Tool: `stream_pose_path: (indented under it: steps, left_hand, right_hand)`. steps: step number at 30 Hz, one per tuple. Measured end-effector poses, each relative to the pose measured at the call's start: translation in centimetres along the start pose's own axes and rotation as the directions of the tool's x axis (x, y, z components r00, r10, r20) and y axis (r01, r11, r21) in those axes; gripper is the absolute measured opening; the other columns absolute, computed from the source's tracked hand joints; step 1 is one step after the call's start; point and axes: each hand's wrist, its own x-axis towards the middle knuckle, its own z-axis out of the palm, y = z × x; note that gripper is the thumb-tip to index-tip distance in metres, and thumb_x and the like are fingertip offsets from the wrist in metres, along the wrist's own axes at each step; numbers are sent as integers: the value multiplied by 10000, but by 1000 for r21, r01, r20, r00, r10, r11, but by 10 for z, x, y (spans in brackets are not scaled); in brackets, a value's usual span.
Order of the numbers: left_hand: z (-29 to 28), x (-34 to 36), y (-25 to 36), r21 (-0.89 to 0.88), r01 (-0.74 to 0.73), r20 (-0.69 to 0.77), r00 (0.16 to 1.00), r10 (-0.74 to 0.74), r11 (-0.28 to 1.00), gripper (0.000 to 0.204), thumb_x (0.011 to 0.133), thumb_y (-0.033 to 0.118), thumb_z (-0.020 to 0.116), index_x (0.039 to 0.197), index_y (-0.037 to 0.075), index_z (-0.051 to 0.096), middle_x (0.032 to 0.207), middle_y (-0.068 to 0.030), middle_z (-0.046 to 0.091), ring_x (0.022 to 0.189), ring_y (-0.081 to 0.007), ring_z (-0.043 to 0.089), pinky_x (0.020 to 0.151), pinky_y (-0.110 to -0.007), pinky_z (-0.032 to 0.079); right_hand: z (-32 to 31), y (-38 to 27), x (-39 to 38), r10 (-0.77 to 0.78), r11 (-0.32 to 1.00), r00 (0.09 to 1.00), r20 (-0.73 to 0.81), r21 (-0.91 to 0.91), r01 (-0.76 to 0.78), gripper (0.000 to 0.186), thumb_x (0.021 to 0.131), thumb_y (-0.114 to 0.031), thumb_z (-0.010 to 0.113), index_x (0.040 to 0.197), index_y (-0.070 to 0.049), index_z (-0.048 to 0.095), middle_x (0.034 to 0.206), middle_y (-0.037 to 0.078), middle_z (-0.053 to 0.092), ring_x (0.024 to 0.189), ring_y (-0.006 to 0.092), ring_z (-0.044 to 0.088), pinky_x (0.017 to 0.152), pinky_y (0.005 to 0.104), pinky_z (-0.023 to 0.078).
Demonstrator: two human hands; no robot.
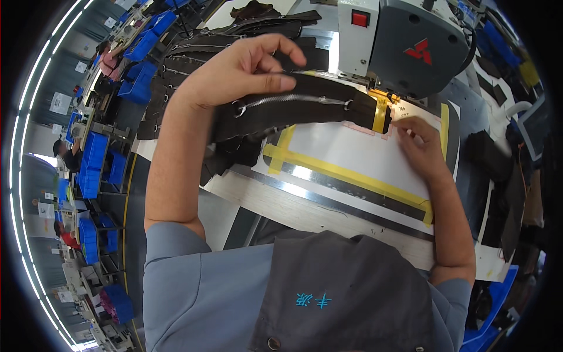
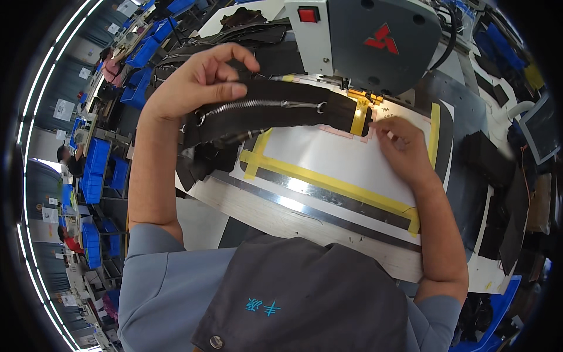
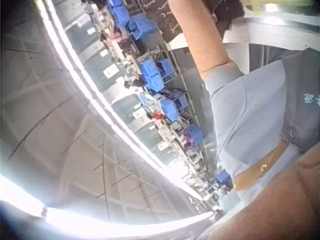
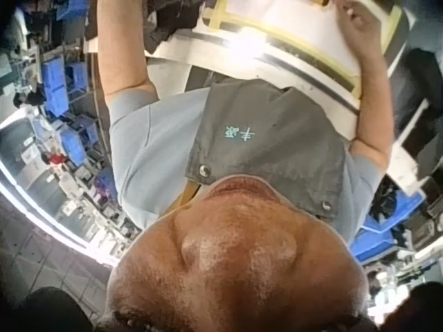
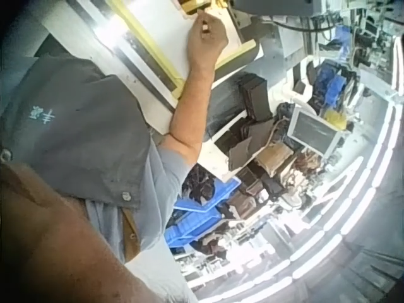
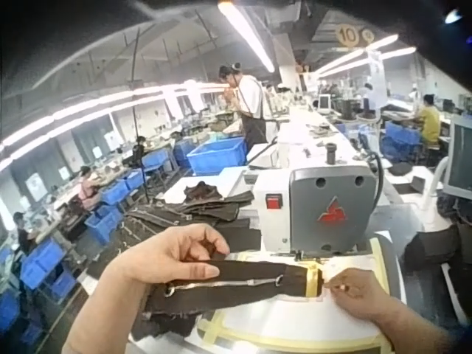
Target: Sewing leather pieces together using an industrial sewing machine.
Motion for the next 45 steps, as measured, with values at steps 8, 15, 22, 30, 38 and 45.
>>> stream_pose_path:
  steps: [8,15,22,30,38,45]
  left_hand:
    - [110,58,-10,-719,-627,-694,674,-254,302,305,950,130,741,1199,76,573,1055,-75,703,940,-172,698,820,-346,610]
    - [116,50,3,-730,-608,-684,659,-313,313,518,800,-123,523,1279,64,466,1035,-97,600,915,-223,629,827,-336,544]
    - [100,20,-65,-822,-460,-558,768,-314,336,468,1037,16,482,1503,-4,442,1346,-186,603,1240,-286,580,1162,-434,430]
    - [144,4,-100,336,-125,-866,349,359,933,670,828,26,563,1477,-7,399,1432,-178,475,1415,-310,423,1180,-467,314]
    - [192,27,-53,822,-369,-7,754,657,433,980,715,-52,729,1579,-3,267,1570,-277,389,1251,-439,569,1036,-512,444]
    - [175,14,-57,916,-220,55,897,438,335,242,815,8,636,1019,76,747,785,-62,707,746,-237,675,947,-455,463]
  right_hand:
    - [39,-135,-25,-407,386,537,739,671,-632,703,1055,-495,535,1559,-21,417,1502,188,533,1377,233,523,1109,377,430]
    - [53,-170,-38,-312,-32,562,766,583,-812,1296,776,-970,374,1653,-146,-108,1739,106,-29,1603,303,48,1276,493,113]
    - [58,-126,-20,527,-375,752,395,903,-211,546,1104,-519,379,1503,-150,431,1520,24,456,1454,213,380,1202,470,335]
    - [55,-101,-21,475,339,880,9,921,-192,517,1142,-293,359,1588,-36,315,1484,68,533,1370,165,492,1186,352,352]
    - [64,-85,-25,469,377,882,36,895,-237,493,1134,-271,374,1574,-49,357,1457,100,560,1381,200,494,1176,352,365]
    - [16,-51,-31,646,395,718,-257,918,-27,397,1071,-200,472,1375,32,582,1302,106,663,1204,181,608,1059,331,447]
